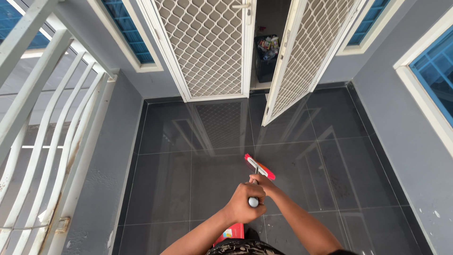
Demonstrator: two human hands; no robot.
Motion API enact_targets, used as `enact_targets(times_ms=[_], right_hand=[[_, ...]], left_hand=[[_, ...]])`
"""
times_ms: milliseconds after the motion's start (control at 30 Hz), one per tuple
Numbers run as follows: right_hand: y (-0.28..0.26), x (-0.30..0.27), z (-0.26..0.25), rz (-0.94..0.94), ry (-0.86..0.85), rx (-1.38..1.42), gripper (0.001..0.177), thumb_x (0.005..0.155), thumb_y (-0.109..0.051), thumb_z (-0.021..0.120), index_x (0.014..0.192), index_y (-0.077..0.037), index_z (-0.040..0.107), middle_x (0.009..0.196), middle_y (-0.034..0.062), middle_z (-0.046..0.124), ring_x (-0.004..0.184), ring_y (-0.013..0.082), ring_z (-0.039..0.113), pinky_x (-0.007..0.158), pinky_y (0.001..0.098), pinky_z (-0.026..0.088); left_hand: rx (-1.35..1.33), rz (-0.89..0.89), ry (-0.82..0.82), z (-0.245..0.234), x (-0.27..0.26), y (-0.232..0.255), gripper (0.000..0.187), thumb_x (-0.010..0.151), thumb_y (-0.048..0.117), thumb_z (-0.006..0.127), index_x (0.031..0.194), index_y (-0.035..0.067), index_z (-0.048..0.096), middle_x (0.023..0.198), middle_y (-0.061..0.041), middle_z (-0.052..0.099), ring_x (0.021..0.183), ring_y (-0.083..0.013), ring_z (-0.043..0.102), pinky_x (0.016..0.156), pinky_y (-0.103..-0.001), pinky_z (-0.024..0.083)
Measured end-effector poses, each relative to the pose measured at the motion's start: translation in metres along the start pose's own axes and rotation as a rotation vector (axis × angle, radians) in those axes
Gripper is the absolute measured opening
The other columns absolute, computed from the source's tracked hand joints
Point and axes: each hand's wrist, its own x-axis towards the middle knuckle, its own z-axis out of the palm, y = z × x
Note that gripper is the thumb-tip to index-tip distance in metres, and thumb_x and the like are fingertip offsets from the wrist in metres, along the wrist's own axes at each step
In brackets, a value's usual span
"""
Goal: The person sweeps debris from a balcony floor using a squeegee-style broom and a red dustpan.
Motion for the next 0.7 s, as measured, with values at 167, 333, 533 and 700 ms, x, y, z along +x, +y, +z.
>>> enact_targets(times_ms=[167, 333, 533, 700], right_hand=[[0.005, -0.009, -0.023, -0.022, 0.041, -0.229, 0.007, 0.086, -0.009, 0.07, 0.083, -0.007, 0.063, 0.075, 0.0043, 0.067, 0.074, 0.0145, 0.062, 0.07, 0.0336, 0.05], [0.008, 0.004, -0.047, -0.269, 0.253, -0.367, 0.005, 0.078, -0.004, 0.07, 0.081, -0.007, 0.068, 0.087, 0.0105, 0.069, 0.084, 0.0289, 0.067, 0.072, 0.0409, 0.052], [0.003, 0.012, -0.026, -0.317, 0.094, -0.412, 0.019, 0.084, -0.014, 0.08, 0.081, -0.006, 0.063, 0.085, 0.0116, 0.067, 0.081, 0.0327, 0.066, 0.071, 0.0417, 0.051], [-0.01, 0.014, 0.015, 0.02, -0.075, 0.043, 0.009, 0.087, -0.009, 0.063, 0.079, -0.006, 0.059, 0.078, 0.0037, 0.061, 0.074, 0.0187, 0.058, 0.065, 0.0388, 0.045]], left_hand=[[-0.004, 0.119, 0.07, 0.005, -0.01, 0.009, 0.016, 0.066, 0.0, 0.067, 0.065, 0.002, 0.051, 0.064, -0.009, 0.058, 0.068, -0.0278, 0.059, 0.071, -0.039, 0.049], [-0.12, 0.108, 0.093, 0.019, 0.003, -0.035, 0.015, 0.076, 0.003, 0.069, 0.07, 0.002, 0.056, 0.078, -0.01, 0.065, 0.092, -0.028, 0.075, 0.074, -0.034, 0.055], [-0.077, -0.022, 0.185, 0.025, -0.014, -0.054, 0.007, 0.071, 0.002, 0.067, 0.072, 0.001, 0.06, 0.078, -0.012, 0.068, 0.071, -0.0287, 0.068, 0.068, -0.038, 0.054], [0.094, -0.044, 0.193, -0.003, -0.02, -0.012, 0.007, 0.066, 0.004, 0.067, 0.065, 0.003, 0.061, 0.066, -0.009, 0.066, 0.064, -0.0287, 0.065, 0.063, -0.038, 0.051]])
